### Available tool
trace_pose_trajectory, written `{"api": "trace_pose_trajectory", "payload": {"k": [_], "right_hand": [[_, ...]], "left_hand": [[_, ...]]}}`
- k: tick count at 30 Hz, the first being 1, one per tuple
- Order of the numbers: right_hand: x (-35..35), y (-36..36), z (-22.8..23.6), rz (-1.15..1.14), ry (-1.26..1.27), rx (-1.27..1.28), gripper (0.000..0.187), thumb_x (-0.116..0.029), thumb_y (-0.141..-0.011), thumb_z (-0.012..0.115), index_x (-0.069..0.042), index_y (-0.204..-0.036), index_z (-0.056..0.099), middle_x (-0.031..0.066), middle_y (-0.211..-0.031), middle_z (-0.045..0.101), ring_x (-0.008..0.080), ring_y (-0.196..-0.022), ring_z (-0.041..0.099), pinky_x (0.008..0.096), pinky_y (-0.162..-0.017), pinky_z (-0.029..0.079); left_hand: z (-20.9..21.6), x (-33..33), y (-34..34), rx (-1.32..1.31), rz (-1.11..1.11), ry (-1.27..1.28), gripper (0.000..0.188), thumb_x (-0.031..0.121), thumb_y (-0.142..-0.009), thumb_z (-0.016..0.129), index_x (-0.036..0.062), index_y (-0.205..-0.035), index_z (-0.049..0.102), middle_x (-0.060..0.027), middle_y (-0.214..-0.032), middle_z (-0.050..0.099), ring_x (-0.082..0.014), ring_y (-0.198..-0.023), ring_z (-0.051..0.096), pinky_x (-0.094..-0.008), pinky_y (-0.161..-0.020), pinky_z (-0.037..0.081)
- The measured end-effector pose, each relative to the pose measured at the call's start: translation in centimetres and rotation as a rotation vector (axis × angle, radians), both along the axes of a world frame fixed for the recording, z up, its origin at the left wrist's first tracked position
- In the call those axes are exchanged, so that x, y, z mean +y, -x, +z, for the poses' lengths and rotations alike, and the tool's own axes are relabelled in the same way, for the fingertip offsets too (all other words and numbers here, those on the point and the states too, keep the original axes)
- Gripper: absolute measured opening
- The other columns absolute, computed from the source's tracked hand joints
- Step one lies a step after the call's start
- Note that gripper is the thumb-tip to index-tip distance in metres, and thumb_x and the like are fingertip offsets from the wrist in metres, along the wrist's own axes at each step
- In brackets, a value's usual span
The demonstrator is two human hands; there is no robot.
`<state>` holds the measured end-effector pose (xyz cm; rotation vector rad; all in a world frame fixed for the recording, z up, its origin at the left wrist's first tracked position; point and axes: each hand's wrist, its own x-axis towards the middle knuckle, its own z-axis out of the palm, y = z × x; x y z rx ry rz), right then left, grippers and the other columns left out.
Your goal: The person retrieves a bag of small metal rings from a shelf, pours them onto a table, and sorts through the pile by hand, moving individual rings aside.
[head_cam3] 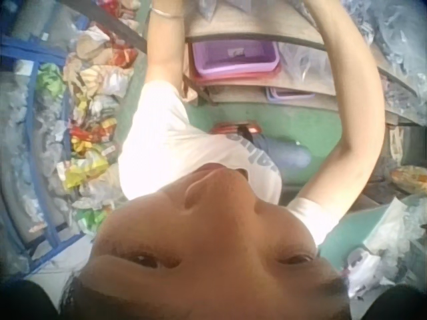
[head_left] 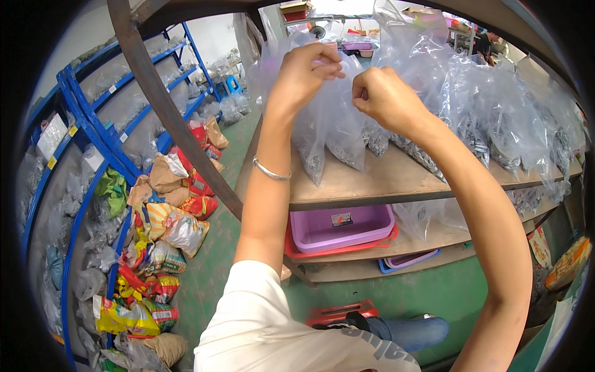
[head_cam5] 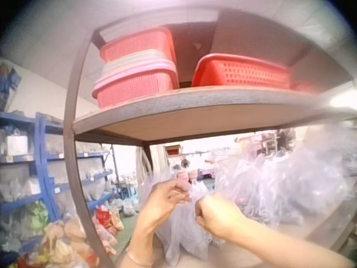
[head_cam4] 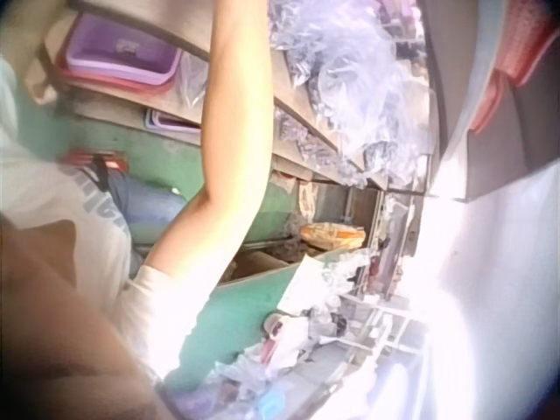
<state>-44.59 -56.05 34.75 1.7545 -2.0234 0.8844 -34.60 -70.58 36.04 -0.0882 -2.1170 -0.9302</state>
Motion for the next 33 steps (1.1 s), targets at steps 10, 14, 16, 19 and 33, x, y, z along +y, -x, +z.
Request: {"api": "trace_pose_trajectory", "payload": {"k": [10,14,16,19,33], "right_hand": [[0.2,0.2,0.1,-0.074,-0.001,-0.015,0.012,-0.006,-0.071,0.058,0.003,-0.079,0.063,0.0231,-0.084,0.063,0.0375,-0.079,0.062,0.0433,-0.07,0.05],[-0.1,0.2,-0.1,-0.136,0.038,-0.003,0.012,-0.007,-0.073,0.06,0.004,-0.077,0.063,0.0193,-0.076,0.064,0.0329,-0.072,0.063,0.0395,-0.065,0.049],[-0.2,0.1,-0.1,-0.158,0.044,-0.005,0.013,-0.007,-0.073,0.06,0.004,-0.077,0.063,0.0191,-0.076,0.065,0.0331,-0.073,0.063,0.0396,-0.066,0.05],[-0.2,-0.1,-0.1,-0.169,0.054,-0.002,0.013,-0.007,-0.072,0.06,0.004,-0.077,0.064,0.0189,-0.076,0.065,0.0332,-0.073,0.063,0.0398,-0.066,0.05],[-0.2,1.3,0.4,-0.089,-0.031,-0.258,0.017,-0.011,-0.075,0.058,0.005,-0.077,0.063,0.0141,-0.067,0.063,0.0197,-0.067,0.064,0.0311,-0.058,0.049]], "left_hand": [[0.2,-0.1,-0.9,-0.116,0.256,0.185,0.009,-0.001,-0.076,0.064,-0.0053,-0.083,0.064,-0.0105,-0.073,0.067,-0.0142,-0.067,0.064,-0.0239,-0.062,0.048],[0.1,-0.2,-1.1,-0.149,0.292,0.224,0.009,0.0,-0.076,0.064,-0.0061,-0.082,0.066,-0.0106,-0.072,0.067,-0.0145,-0.068,0.064,-0.0243,-0.062,0.048],[-0.1,-0.5,-0.9,-0.169,0.312,0.262,0.011,0.001,-0.076,0.063,-0.0058,-0.084,0.067,-0.0111,-0.073,0.067,-0.0151,-0.069,0.064,-0.0251,-0.063,0.048],[-0.2,-0.6,-1.0,-0.158,0.311,0.338,0.013,0.003,-0.078,0.062,-0.0052,-0.085,0.067,-0.0116,-0.074,0.068,-0.0159,-0.07,0.064,-0.0265,-0.065,0.048],[-2.5,1.6,-1.0,0.531,0.821,0.346,0.025,0.005,-0.082,0.055,-0.0009,-0.106,0.059,-0.0209,-0.119,0.049,-0.0312,-0.108,0.048,-0.0379,-0.094,0.035]]}}
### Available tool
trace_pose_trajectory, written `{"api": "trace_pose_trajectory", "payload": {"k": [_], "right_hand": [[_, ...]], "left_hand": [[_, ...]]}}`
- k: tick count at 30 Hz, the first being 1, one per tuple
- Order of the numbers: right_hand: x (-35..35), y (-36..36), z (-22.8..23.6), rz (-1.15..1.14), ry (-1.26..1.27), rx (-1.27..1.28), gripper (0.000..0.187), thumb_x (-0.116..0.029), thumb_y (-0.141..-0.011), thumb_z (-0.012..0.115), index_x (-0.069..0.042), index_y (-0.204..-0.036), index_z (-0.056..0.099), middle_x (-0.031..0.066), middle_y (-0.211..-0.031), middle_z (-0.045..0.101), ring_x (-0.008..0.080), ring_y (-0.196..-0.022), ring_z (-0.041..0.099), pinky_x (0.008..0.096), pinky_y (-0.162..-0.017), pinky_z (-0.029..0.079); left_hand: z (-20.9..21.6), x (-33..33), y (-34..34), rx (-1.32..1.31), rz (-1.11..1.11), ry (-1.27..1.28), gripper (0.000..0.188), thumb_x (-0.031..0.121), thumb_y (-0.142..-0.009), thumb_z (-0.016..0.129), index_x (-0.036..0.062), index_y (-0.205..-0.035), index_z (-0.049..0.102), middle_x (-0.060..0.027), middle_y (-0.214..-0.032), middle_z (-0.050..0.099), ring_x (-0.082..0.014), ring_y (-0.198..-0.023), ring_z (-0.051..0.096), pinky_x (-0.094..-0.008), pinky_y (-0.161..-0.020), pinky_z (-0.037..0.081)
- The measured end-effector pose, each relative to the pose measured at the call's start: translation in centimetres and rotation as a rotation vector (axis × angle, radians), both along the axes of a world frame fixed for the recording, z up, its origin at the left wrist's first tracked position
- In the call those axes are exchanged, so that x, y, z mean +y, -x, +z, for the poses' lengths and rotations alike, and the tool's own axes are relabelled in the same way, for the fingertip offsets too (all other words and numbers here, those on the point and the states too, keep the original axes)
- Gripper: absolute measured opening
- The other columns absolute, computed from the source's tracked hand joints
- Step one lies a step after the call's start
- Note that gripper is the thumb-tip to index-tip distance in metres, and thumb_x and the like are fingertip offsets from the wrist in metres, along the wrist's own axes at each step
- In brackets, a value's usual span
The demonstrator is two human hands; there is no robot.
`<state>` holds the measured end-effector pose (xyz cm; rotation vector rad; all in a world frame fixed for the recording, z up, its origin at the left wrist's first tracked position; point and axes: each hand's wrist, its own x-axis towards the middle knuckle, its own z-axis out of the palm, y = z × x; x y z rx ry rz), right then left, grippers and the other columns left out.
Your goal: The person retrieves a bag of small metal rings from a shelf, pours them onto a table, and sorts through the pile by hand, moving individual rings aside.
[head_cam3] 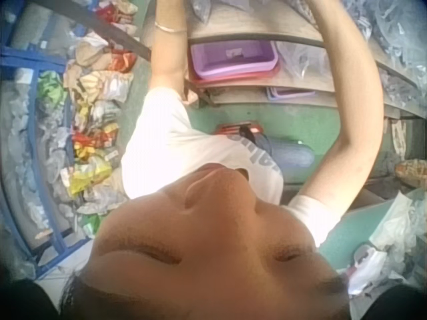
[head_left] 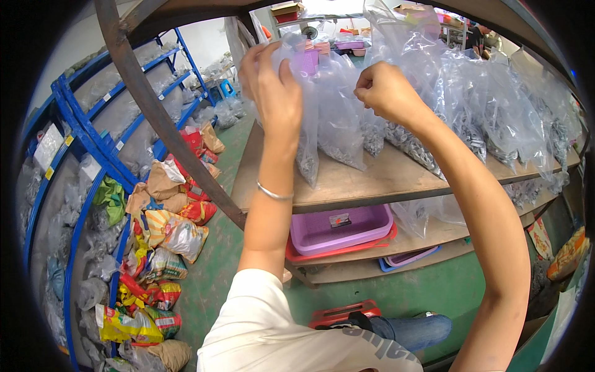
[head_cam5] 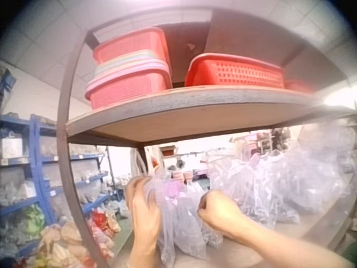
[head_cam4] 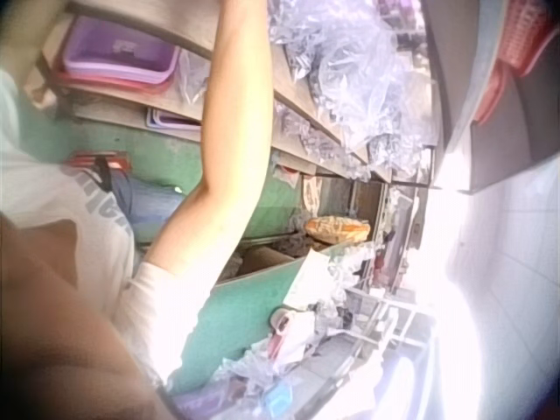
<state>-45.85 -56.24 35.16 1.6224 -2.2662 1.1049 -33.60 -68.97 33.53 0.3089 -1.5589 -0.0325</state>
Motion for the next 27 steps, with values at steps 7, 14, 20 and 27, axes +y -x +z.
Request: {"api": "trace_pose_trajectory", "payload": {"k": [7,14,20,27], "right_hand": [[0.4,-1.3,-2.3,0.169,0.096,-0.673,0.03,-0.021,-0.083,0.052,0.006,-0.093,0.058,0.0099,-0.08,0.059,0.0168,-0.067,0.059,0.0272,-0.059,0.049],[0.8,-2.7,-6.2,0.424,-0.03,-0.662,0.09,-0.057,-0.082,0.054,0.007,-0.137,0.022,0.0296,-0.135,0.035,0.0352,-0.126,0.037,0.0422,-0.101,0.033],[-0.1,-5.1,-9.6,0.625,0.008,-0.767,0.092,-0.053,-0.081,0.058,0.01,-0.137,0.02,0.0279,-0.135,0.035,0.0353,-0.126,0.036,0.0386,-0.104,0.03],[-4.9,-5.4,-11.1,0.182,0.6,-1.149,0.04,-0.026,-0.097,0.036,0.006,-0.117,0.049,0.0175,-0.114,0.056,0.0234,-0.106,0.051,0.0367,-0.094,0.038]], "left_hand": [[-8.4,4.0,-3.6,0.255,-0.082,-0.128,0.053,0.001,-0.082,0.057,-0.0005,-0.131,0.035,-0.0201,-0.141,0.022,-0.0295,-0.135,0.017,-0.0417,-0.108,0.018],[-12.2,3.5,-4.0,0.146,-0.889,-0.862,0.058,0.026,-0.094,0.049,-0.0076,-0.135,0.027,-0.0168,-0.138,0.034,-0.0234,-0.129,0.03,-0.0315,-0.106,0.023],[-10.9,4.2,-1.6,-0.033,-1.01,-0.979,0.064,0.049,-0.097,0.028,-0.0063,-0.126,0.044,-0.0149,-0.122,0.052,-0.0208,-0.114,0.048,-0.0323,-0.1,0.033],[-9.8,4.2,2.8,0.432,-1.216,-0.988,0.047,0.029,-0.097,0.037,-0.0088,-0.123,0.046,-0.0201,-0.131,0.045,-0.0248,-0.119,0.043,-0.0345,-0.102,0.03]]}}
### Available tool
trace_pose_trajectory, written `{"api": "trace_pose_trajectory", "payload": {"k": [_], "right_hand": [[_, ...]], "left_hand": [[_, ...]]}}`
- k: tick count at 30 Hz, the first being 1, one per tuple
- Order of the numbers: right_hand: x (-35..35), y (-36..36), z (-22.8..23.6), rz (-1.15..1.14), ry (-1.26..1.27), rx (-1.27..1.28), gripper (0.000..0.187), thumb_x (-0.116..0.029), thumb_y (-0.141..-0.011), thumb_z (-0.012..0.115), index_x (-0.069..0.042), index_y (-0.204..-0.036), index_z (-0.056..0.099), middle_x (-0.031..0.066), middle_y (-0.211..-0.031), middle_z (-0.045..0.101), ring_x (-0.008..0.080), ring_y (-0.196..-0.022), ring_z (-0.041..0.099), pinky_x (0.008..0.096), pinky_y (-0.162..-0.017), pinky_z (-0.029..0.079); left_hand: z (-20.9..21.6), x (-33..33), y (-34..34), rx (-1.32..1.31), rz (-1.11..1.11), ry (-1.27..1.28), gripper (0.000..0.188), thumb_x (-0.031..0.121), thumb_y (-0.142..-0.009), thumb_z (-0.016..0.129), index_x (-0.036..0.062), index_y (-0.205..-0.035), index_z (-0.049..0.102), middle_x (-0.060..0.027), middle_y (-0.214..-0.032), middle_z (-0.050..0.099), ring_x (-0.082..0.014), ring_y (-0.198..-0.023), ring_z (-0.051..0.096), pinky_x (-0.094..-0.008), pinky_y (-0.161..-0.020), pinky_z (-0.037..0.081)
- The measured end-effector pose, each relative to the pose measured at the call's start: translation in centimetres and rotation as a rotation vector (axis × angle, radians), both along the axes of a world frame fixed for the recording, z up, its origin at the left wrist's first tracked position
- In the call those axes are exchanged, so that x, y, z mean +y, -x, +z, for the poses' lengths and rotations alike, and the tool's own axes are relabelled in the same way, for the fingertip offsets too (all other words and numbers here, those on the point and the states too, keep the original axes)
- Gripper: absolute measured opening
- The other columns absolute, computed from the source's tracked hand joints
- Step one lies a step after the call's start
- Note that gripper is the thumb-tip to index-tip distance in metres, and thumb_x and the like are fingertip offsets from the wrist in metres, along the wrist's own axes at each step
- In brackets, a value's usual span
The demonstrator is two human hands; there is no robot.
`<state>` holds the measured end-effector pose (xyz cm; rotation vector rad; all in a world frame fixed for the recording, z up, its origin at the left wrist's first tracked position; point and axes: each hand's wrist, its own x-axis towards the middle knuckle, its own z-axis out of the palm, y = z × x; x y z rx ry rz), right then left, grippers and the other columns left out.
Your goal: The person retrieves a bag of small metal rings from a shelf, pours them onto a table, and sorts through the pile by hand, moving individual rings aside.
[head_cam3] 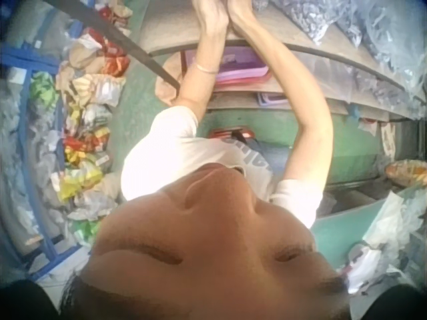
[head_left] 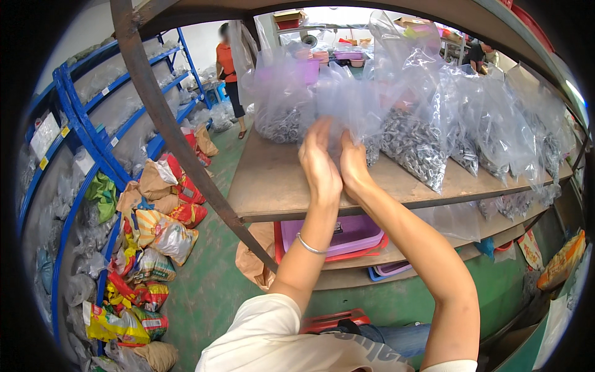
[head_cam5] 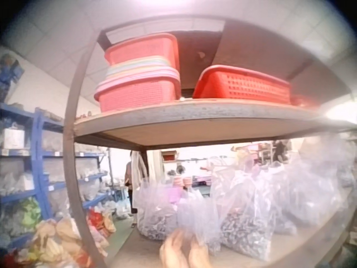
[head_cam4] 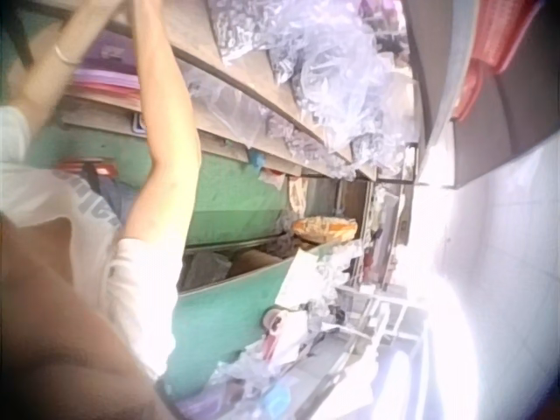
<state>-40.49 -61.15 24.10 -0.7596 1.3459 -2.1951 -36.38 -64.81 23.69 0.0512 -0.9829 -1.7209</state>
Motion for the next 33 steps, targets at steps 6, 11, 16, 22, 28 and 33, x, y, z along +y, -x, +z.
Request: {"api": "trace_pose_trajectory", "payload": {"k": [6,11,16,22,28,33], "right_hand": [[-1.2,0.2,-0.8,0.086,0.117,-0.31,0.037,-0.023,-0.096,0.035,0.005,-0.119,0.045,0.0176,-0.113,0.055,0.0259,-0.101,0.054,0.0374,-0.089,0.042],[-0.3,-1.2,-1.4,0.014,-0.108,-0.01,0.039,-0.02,-0.09,0.048,0.008,-0.118,0.046,0.02,-0.114,0.057,0.0287,-0.102,0.057,0.0373,-0.088,0.044],[0.0,-1.6,-2.7,0.027,-0.15,0.037,0.037,-0.018,-0.092,0.039,0.007,-0.117,0.05,0.0235,-0.111,0.057,0.0316,-0.102,0.057,0.0374,-0.087,0.043],[-0.6,-2.8,-1.9,-0.039,-0.091,0.132,0.035,-0.015,-0.094,0.034,0.006,-0.117,0.05,0.0229,-0.106,0.06,0.0311,-0.098,0.058,0.0382,-0.085,0.044],[4.0,-2.8,-1.4,-0.089,-0.3,0.356,0.054,-0.016,-0.079,0.058,0.013,-0.121,0.04,0.0287,-0.118,0.051,0.035,-0.11,0.053,0.038,-0.091,0.043],[16.1,-2.8,-5.3,-0.288,-0.317,0.575,0.054,-0.015,-0.082,0.061,0.002,-0.127,0.038,0.0188,-0.121,0.048,0.0242,-0.104,0.052,0.0357,-0.087,0.045]], "left_hand": [[-0.4,3.6,-1.2,-0.13,0.167,-0.091,0.05,0.009,-0.089,0.044,-0.0076,-0.135,0.031,-0.0198,-0.139,0.034,-0.0258,-0.13,0.031,-0.034,-0.107,0.024],[-0.9,2.0,-1.8,-0.082,0.113,-0.07,0.056,0.009,-0.089,0.047,-0.0066,-0.138,0.025,-0.0191,-0.14,0.032,-0.026,-0.125,0.037,-0.0338,-0.104,0.029],[-1.2,1.5,-2.1,-0.151,0.068,-0.03,0.049,0.015,-0.092,0.044,-0.0072,-0.135,0.032,-0.018,-0.137,0.037,-0.0248,-0.121,0.041,-0.0337,-0.101,0.033],[-0.3,-1.0,-1.7,-0.185,-0.004,-0.028,0.046,0.013,-0.092,0.047,-0.0081,-0.131,0.037,-0.0167,-0.133,0.042,-0.0231,-0.119,0.044,-0.0322,-0.1,0.034],[-1.4,1.3,-1.9,-0.151,0.329,0.092,0.046,0.01,-0.091,0.049,-0.0033,-0.133,0.036,-0.0166,-0.135,0.041,-0.0244,-0.122,0.042,-0.0352,-0.1,0.036],[-1.1,6.5,-0.8,-0.259,0.95,0.677,0.034,0.013,-0.091,0.049,-0.0028,-0.121,0.05,-0.0184,-0.128,0.047,-0.0289,-0.118,0.045,-0.0397,-0.101,0.033]]}}
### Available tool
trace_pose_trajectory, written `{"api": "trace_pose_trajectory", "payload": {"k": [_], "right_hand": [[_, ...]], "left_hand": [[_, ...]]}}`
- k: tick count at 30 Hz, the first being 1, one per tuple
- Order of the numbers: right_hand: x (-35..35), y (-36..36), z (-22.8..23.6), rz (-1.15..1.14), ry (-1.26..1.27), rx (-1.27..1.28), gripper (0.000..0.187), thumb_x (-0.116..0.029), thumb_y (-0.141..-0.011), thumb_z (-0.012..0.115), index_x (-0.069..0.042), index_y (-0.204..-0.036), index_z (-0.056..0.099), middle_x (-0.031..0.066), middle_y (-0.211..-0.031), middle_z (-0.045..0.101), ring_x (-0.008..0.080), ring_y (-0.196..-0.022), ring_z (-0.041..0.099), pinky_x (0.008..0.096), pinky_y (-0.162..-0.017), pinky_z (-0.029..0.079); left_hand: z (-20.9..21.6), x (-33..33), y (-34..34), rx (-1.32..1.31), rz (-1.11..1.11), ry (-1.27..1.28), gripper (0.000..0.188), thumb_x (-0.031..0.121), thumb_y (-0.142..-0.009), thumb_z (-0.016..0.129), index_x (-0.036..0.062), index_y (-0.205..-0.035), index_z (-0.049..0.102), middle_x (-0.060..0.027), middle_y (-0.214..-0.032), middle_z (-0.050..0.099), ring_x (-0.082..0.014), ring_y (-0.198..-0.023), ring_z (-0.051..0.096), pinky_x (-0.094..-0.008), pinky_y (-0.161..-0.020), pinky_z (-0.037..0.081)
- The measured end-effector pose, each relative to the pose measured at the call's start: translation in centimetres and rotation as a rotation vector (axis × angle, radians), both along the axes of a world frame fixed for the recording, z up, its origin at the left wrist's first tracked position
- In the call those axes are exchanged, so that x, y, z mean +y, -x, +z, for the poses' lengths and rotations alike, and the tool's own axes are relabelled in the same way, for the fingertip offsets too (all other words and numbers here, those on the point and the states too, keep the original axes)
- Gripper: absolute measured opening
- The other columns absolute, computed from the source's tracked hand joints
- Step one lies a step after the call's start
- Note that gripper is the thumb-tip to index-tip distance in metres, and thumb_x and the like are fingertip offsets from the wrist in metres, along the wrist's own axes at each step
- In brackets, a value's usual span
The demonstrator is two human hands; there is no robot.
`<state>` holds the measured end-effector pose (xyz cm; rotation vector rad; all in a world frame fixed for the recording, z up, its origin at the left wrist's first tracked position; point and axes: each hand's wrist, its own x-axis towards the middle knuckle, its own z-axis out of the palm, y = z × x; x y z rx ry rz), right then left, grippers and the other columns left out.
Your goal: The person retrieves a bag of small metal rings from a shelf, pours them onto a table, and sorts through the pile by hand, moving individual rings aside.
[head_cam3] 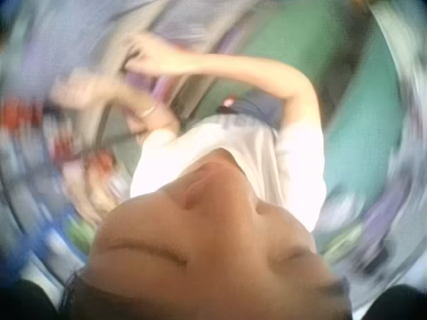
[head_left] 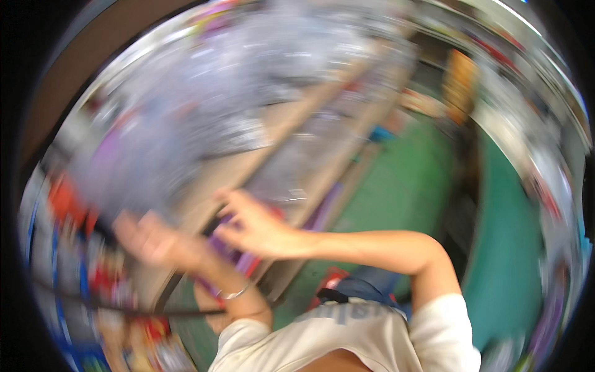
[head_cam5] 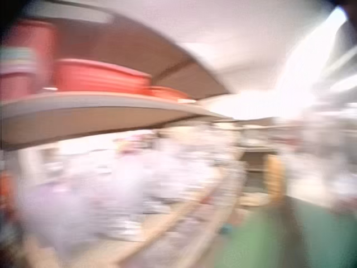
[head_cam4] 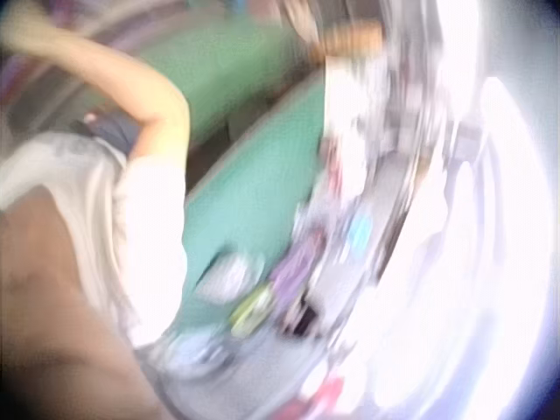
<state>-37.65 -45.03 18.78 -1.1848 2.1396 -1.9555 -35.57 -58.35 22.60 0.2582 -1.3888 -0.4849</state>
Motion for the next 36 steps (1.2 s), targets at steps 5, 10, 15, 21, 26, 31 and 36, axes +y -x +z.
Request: {"api": "trace_pose_trajectory", "payload": {"k": [5,10,15,21,26,31,36], "right_hand": [[16.4,-4.1,-1.9,-0.219,0.05,-0.08,0.037,-0.012,-0.085,0.057,0.002,-0.117,0.046,0.0141,-0.103,0.057,0.0182,-0.087,0.058,0.0339,-0.076,0.049],[29.5,-18.2,-8.5,-1.13,0.149,-0.382,0.031,-0.016,-0.09,0.052,0.0,-0.116,0.051,0.0141,-0.105,0.062,0.0207,-0.099,0.06,0.033,-0.087,0.047],[31.1,-35.9,-11.6,-2.143,-0.145,-0.249,0.037,-0.007,-0.079,0.061,0.0,-0.114,0.052,0.0138,-0.101,0.059,0.0252,-0.092,0.058,0.036,-0.083,0.046],[30.3,-48.5,-13.9,-2.746,-0.552,-0.43,0.073,-0.008,-0.072,0.071,-0.003,-0.133,0.031,0.018,-0.13,0.037,0.0333,-0.117,0.038,0.0406,-0.101,0.031],[32.5,-53.0,-16.1,-2.696,-0.075,-0.537,0.102,-0.027,-0.068,0.078,-0.002,-0.142,0.012,0.0236,-0.143,0.021,0.0363,-0.133,0.02,0.0419,-0.109,0.021],[35.3,-53.6,-16.6,-2.549,-0.107,-0.526,0.115,-0.024,-0.061,0.083,0.0,-0.142,0.005,0.0233,-0.144,0.017,0.0333,-0.134,0.021,0.0396,-0.109,0.021],[36.0,-53.8,-17.8,-2.594,-0.101,-0.55,0.124,-0.023,-0.056,0.086,-0.001,-0.142,0.0,0.0235,-0.141,0.02,0.0346,-0.131,0.025,0.0411,-0.107,0.026]], "left_hand": [[1.2,10.6,3.7,0.639,-0.928,-0.003,0.025,0.003,-0.087,0.051,-0.0173,-0.102,0.054,-0.0284,-0.112,0.055,-0.0334,-0.106,0.056,-0.0399,-0.096,0.045],[1.2,18.6,5.5,0.501,-1.35,-0.088,0.03,0.004,-0.087,0.049,-0.0161,-0.109,0.052,-0.0246,-0.111,0.056,-0.0305,-0.103,0.056,-0.0383,-0.092,0.045],[-2.0,31.1,0.1,-0.139,-1.805,-0.061,0.028,0.002,-0.093,0.041,-0.0086,-0.117,0.052,-0.0162,-0.117,0.055,-0.0219,-0.102,0.056,-0.033,-0.092,0.044],[-9.2,44.9,-11.9,-0.74,-2.489,0.514,0.025,-0.003,-0.083,0.049,0.0011,-0.106,0.059,-0.0112,-0.112,0.054,-0.0213,-0.106,0.051,-0.0303,-0.089,0.042],[-17.3,53.2,-22.7,-1.217,-2.77,0.944,0.075,0.007,-0.076,0.07,0.0056,-0.138,0.028,-0.0154,-0.134,0.037,-0.0258,-0.118,0.044,-0.0358,-0.094,0.042],[-19.5,57.8,-29.7,-1.458,-2.954,0.773,0.096,0.01,-0.069,0.077,0.005,-0.143,0.015,-0.0194,-0.139,0.032,-0.0282,-0.125,0.038,-0.0374,-0.1,0.038],[-19.4,59.2,-31.8,-1.3,-3.011,0.783,0.075,0.009,-0.072,0.073,0.0009,-0.136,0.034,-0.0183,-0.139,0.036,-0.0282,-0.128,0.036,-0.0362,-0.105,0.03]]}}
